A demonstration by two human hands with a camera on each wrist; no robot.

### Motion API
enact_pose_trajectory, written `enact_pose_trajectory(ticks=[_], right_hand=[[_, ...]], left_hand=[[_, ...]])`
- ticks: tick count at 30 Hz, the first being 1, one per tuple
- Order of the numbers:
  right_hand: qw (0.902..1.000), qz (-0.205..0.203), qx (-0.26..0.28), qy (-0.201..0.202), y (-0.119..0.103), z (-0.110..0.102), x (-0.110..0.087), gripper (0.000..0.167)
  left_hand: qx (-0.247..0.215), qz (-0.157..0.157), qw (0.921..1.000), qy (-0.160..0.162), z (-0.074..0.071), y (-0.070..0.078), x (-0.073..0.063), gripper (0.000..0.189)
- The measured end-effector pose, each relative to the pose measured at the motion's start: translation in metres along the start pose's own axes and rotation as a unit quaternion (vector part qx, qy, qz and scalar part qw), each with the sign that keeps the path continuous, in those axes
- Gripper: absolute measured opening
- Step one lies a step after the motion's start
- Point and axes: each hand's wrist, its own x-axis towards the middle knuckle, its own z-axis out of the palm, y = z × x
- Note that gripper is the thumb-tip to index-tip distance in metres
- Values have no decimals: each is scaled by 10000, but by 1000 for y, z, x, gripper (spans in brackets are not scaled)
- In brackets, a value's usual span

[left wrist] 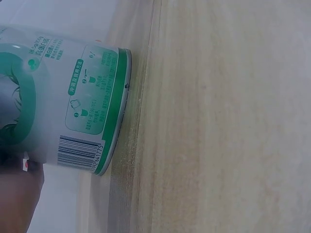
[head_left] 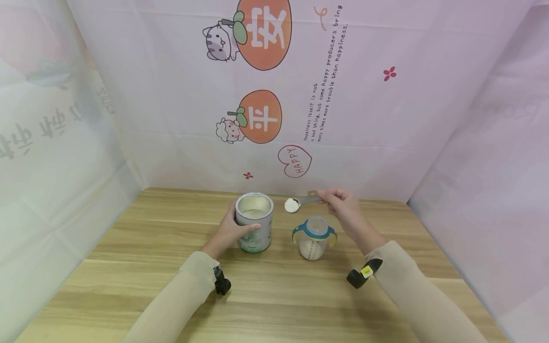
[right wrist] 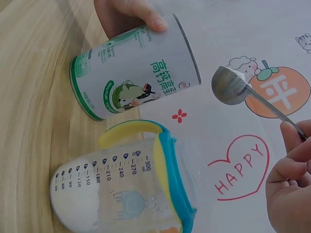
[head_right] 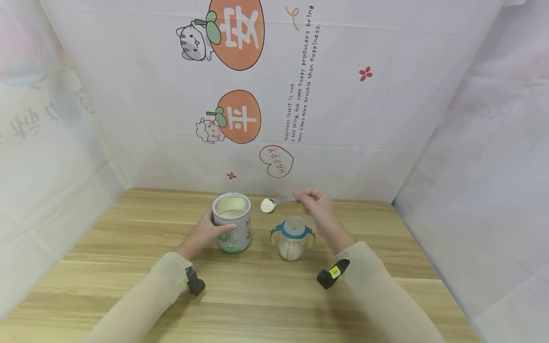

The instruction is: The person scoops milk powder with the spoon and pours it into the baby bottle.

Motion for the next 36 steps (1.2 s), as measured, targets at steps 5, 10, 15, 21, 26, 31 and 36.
enact_pose_trajectory(ticks=[5,10,15,21,26,31,36], right_hand=[[9997,26,227,52,4,-10,-9,25],[9992,-23,370,120,10,-22,-16,22],[9985,48,463,276,14,-34,-23,20],[9967,42,719,365,19,-46,-29,15],[9971,35,674,359,23,-51,-31,18],[9974,-31,593,407,26,-54,-32,18],[9978,-236,228,576,29,-55,-33,28]], left_hand=[[-83,51,9999,-26,1,3,-4,102],[-110,49,9999,-52,1,5,-5,104],[-98,52,9999,-44,1,3,-4,104],[-123,86,9999,-28,1,2,-4,102],[-144,116,9998,12,1,1,-5,101],[-155,133,9998,-7,1,-1,-4,100],[-144,136,9998,-9,1,-1,-3,102]])
